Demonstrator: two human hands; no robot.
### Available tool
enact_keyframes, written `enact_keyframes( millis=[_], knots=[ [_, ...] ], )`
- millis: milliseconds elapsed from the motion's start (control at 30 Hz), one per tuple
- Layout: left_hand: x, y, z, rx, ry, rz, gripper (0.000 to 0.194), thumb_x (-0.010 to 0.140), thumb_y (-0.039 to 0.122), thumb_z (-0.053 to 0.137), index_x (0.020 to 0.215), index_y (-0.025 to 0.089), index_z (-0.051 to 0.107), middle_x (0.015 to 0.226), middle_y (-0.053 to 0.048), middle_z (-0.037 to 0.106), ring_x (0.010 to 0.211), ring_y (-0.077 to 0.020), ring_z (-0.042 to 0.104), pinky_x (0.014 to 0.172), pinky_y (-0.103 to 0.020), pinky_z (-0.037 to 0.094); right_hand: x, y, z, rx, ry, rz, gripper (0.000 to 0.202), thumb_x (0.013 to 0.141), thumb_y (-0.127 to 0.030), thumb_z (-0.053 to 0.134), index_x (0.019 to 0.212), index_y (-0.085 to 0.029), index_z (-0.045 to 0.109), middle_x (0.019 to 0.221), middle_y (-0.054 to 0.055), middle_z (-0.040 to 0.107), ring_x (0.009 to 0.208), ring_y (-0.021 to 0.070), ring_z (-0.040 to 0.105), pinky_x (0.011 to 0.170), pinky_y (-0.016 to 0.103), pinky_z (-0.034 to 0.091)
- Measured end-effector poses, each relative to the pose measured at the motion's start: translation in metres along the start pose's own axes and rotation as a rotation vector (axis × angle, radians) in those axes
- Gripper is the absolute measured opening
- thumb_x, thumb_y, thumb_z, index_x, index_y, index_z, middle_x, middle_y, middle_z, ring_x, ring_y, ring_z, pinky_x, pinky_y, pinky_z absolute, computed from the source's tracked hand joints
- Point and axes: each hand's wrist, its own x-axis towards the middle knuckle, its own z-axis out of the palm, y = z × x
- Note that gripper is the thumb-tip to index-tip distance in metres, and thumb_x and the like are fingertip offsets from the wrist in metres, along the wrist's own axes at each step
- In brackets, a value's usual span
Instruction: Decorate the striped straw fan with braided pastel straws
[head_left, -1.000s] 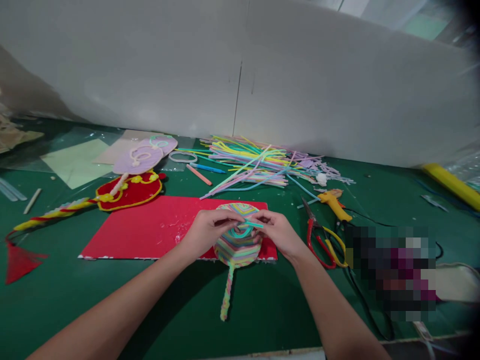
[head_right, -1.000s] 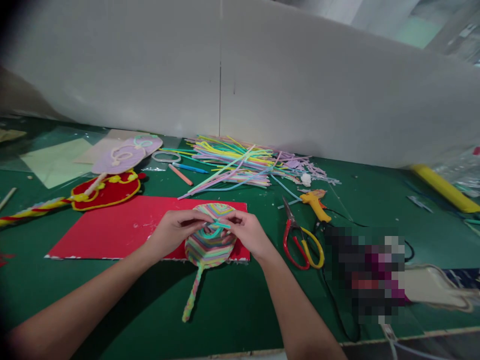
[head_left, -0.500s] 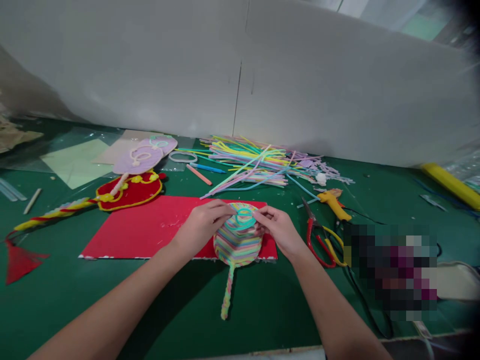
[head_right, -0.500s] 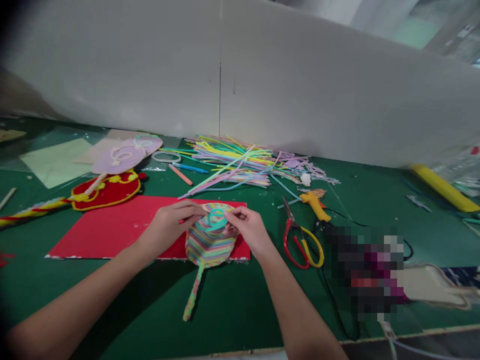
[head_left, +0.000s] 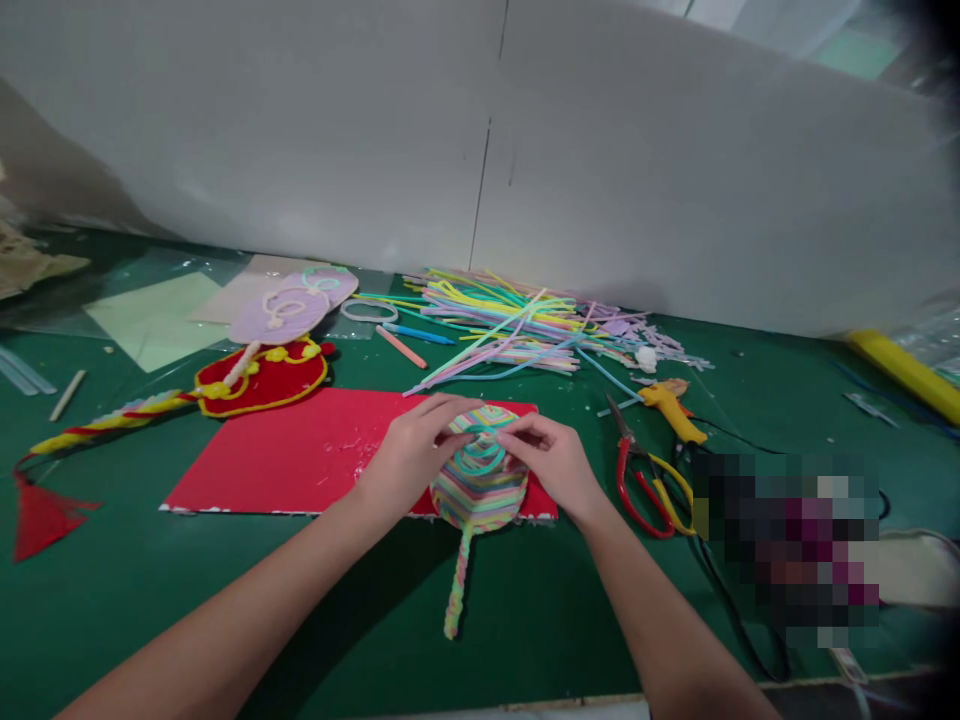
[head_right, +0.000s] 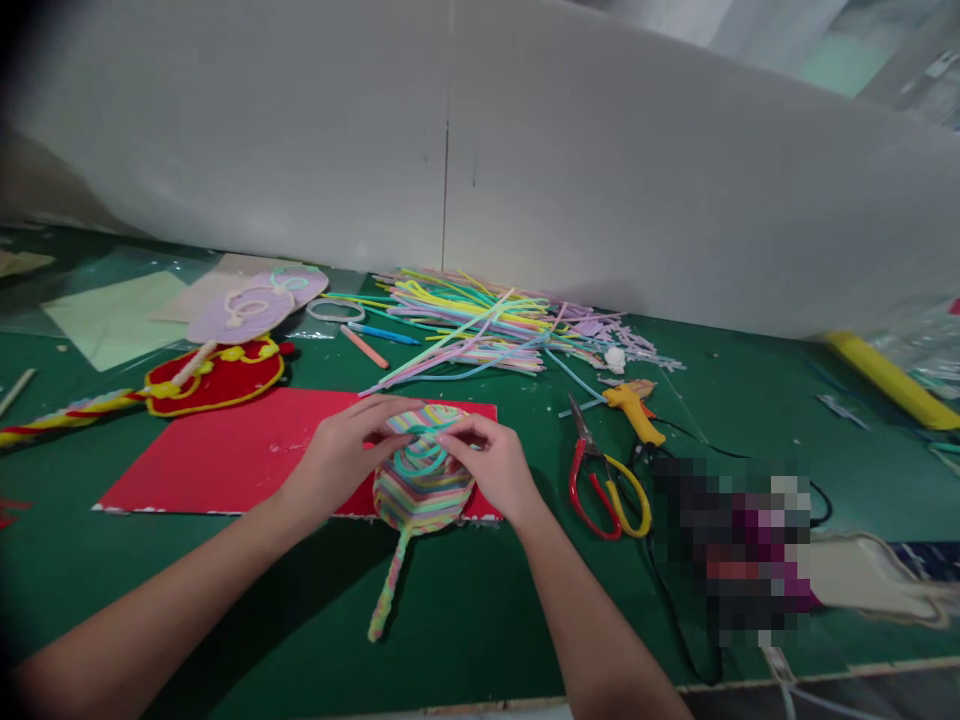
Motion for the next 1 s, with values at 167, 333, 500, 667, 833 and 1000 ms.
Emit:
enact_keyframes(
  millis=[167, 333, 500, 667, 833, 1000],
  knots=[
    [0.003, -0.001, -0.001, -0.211, -0.049, -0.131, 0.013, 0.074, 0.025, 0.058, 0.083, 0.018, 0.065, 0.08, -0.003, 0.067, 0.069, -0.0137, 0.061, 0.064, -0.023, 0.048, 0.001, 0.004, 0.0, 0.058, 0.005, 0.042, 0.024, 0.065, -0.04, 0.068, 0.071, -0.018, 0.061, 0.059, 0.0, 0.06, 0.051, 0.0136, 0.057, 0.053, 0.027, 0.049],
    [0.005, -0.006, 0.003, -0.554, -0.178, -0.355, 0.017, 0.069, 0.029, 0.063, 0.08, 0.016, 0.059, 0.076, -0.002, 0.065, 0.069, -0.0137, 0.06, 0.06, -0.023, 0.047, 0.001, 0.006, 0.001, 0.056, 0.037, 0.043, 0.023, 0.064, -0.039, 0.069, 0.07, -0.018, 0.062, 0.064, 0.0, 0.062, 0.051, 0.0126, 0.057, 0.054, 0.027, 0.051],
    [0.005, -0.013, 0.008, -0.898, -0.268, -0.505, 0.028, 0.065, 0.033, 0.067, 0.085, 0.015, 0.057, 0.077, -0.002, 0.063, 0.074, -0.0142, 0.06, 0.064, -0.024, 0.046, -0.001, 0.001, 0.001, -0.043, 0.02, -0.024, 0.021, 0.066, -0.038, 0.067, 0.07, -0.018, 0.064, 0.067, 0.001, 0.063, 0.053, 0.0126, 0.056, 0.053, 0.026, 0.05],
    [0.003, -0.013, 0.006, -1.03, -0.258, -0.663, 0.027, 0.067, 0.035, 0.066, 0.083, 0.015, 0.059, 0.077, -0.001, 0.061, 0.065, -0.0104, 0.057, 0.059, -0.021, 0.044, -0.003, 0.002, 0.001, -0.05, -0.027, 0.005, 0.024, 0.066, -0.04, 0.067, 0.073, -0.018, 0.063, 0.069, 0.002, 0.063, 0.051, 0.012, 0.055, 0.052, 0.026, 0.048],
    [0.004, -0.013, 0.001, -1.031, -0.325, -0.693, 0.032, 0.06, 0.029, 0.071, 0.086, 0.015, 0.062, 0.079, -0.003, 0.062, 0.068, -0.012, 0.058, 0.061, -0.023, 0.045, -0.006, -0.002, -0.001, -0.096, -0.121, -0.018, 0.021, 0.066, -0.038, 0.066, 0.07, -0.017, 0.062, 0.074, 0.002, 0.062, 0.062, 0.013, 0.056, 0.057, 0.024, 0.047],
    [0.006, -0.019, 0.001, -0.962, -0.097, -0.726, 0.028, 0.061, 0.032, 0.07, 0.081, 0.015, 0.061, 0.066, 0.001, 0.059, 0.054, -0.0076, 0.053, 0.053, -0.02, 0.042, -0.008, -0.004, 0.001, -0.121, -0.231, 0.005, 0.022, 0.066, -0.039, 0.066, 0.069, -0.018, 0.063, 0.069, 0.0, 0.059, 0.058, 0.0116, 0.055, 0.055, 0.023, 0.047]
  ],
)
